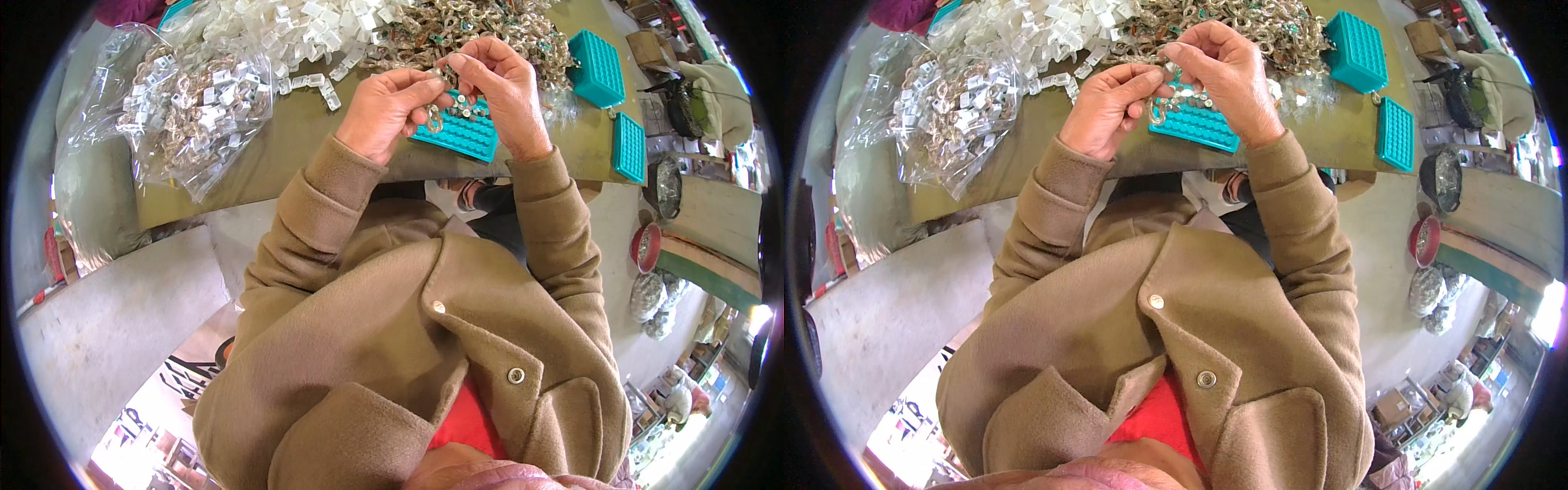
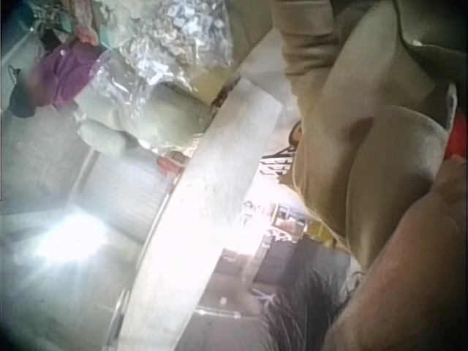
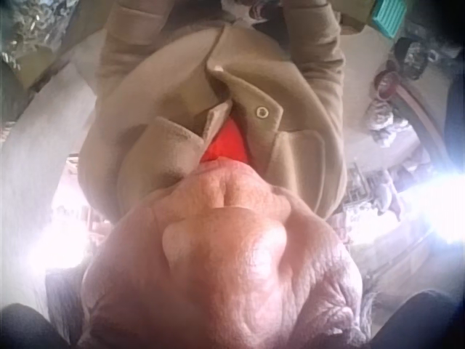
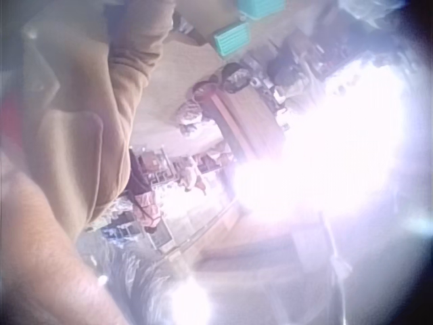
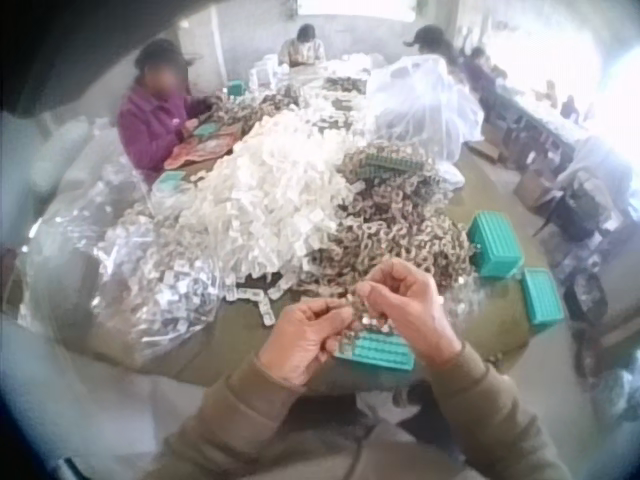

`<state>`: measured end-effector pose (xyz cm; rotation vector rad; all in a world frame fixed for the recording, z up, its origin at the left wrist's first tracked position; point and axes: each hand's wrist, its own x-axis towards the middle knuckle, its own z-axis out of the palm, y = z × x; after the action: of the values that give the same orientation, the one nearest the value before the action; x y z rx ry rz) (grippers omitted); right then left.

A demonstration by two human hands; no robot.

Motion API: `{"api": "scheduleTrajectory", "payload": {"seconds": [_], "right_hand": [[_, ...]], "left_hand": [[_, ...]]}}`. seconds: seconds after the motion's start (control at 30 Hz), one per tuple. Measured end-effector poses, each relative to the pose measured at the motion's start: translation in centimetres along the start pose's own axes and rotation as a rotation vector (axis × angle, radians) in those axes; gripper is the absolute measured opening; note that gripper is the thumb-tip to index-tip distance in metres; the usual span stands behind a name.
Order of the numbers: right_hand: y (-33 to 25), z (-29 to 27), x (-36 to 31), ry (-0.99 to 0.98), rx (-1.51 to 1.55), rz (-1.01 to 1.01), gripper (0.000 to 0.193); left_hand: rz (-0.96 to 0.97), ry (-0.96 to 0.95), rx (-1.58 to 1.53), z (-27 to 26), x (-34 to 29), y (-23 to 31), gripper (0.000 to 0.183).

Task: The person repeatedly picks small white rectangular components and metallic parts from a table, inserts the metallic parts into the white components, and places the assembled units into a teal tray. The person works one at a time, handling each component individually.

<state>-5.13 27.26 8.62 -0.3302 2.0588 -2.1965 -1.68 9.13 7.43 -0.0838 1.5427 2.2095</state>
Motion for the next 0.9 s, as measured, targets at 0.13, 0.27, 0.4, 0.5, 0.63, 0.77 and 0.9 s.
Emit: {"api": "scheduleTrajectory", "payload": {"seconds": [0.13, 0.27, 0.4, 0.5, 0.63, 0.77, 0.9], "right_hand": [[1.6, 0.8, -1.5, 0.146, 0.162, -0.037, 0.016], [2.2, 1.0, -2.9, 0.183, 0.119, -0.059, 0.019], [2.5, 1.3, -4.0, 0.193, 0.115, -0.054, 0.017], [2.5, 1.9, -4.7, 0.219, 0.122, -0.073, 0.016], [2.8, 3.1, -5.9, 0.333, 0.161, -0.079, 0.016], [3.3, 3.4, -6.6, 0.332, 0.385, 0.062, 0.013], [3.9, 2.5, -7.2, 0.188, 0.605, 0.269, 0.010]], "left_hand": [[-0.001, 0.165, -0.400, 1.0, -0.5, -1.7, 0.023], [-0.049, 0.124, -0.374, 1.9, -1.2, -2.5, 0.019], [-0.013, 0.118, -0.331, 2.5, -1.4, -2.7, 0.013], [0.065, 0.206, -0.212, 3.0, -1.6, -2.9, 0.008], [0.162, 0.246, -0.063, 3.5, -1.9, -3.5, 0.007], [0.217, 0.311, -0.125, 3.9, -2.3, -4.3, 0.006], [0.223, 0.307, -0.117, 3.8, -2.7, -5.1, 0.009]]}}
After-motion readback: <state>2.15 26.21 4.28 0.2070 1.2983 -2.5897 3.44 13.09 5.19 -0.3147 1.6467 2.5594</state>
